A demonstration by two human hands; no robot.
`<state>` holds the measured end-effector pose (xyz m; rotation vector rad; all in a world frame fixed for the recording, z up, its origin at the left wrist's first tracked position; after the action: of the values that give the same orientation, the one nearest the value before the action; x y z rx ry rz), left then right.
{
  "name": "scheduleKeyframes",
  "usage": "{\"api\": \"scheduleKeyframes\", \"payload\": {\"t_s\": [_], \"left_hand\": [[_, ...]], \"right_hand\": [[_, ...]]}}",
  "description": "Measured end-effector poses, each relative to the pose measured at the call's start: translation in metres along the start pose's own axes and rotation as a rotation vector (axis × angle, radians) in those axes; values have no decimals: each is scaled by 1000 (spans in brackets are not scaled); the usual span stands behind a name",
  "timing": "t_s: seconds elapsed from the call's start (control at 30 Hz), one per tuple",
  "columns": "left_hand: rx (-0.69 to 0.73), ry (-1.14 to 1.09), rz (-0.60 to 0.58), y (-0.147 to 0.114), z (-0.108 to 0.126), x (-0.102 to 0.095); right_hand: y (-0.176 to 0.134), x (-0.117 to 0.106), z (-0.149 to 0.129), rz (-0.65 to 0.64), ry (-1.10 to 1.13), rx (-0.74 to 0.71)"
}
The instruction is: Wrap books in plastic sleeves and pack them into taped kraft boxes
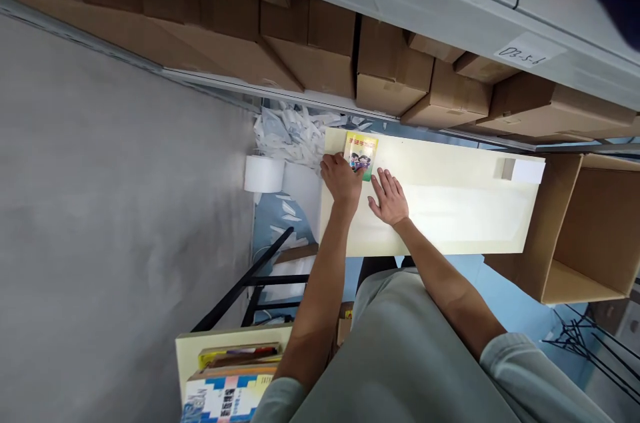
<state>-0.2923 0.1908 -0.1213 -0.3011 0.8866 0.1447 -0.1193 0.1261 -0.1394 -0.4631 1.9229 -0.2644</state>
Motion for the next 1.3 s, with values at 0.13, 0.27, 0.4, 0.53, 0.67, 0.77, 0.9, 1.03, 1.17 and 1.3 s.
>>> {"api": "scheduleKeyframes", "payload": {"t_s": [0.13,0.27,0.4,0.53,0.67,0.77,0.9,1.03,1.17,1.3], "left_hand": [[65,-30,25,-3,13,-7],[107,-107,122,-25,36,-28],[63,-227,209,-56,56,-46],[-90,-584,35,-90,84,3],[-204,-817,-242,-137,141,107],[-182,-769,-390,-177,193,186],[-84,-705,-505,-218,263,268],[38,-521,-547,-233,317,313],[117,-360,-525,-231,346,330],[101,-233,-495,-228,351,337]], "right_hand": [[0,-2,-1,7,30,-16],[1,-7,0,-8,119,-29],[-6,-30,12,3,406,-22],[-30,-66,80,78,799,212],[-75,-93,189,145,996,465],[-120,-116,281,248,972,607],[-177,-144,385,352,922,733],[-207,-167,450,437,905,786],[-209,-172,486,445,890,811],[-202,-169,503,406,785,821]]}}
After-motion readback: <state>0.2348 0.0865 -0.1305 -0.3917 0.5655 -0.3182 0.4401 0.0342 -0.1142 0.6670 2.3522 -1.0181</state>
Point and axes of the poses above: each hand's wrist, its own y-axis towards the middle knuckle, its own x-axis out of the palm, z = x × y, the point moved 9 cm from there along y, towards the middle knuckle, and after that the axes turned 14 degrees about x, right-handed, at the moved point
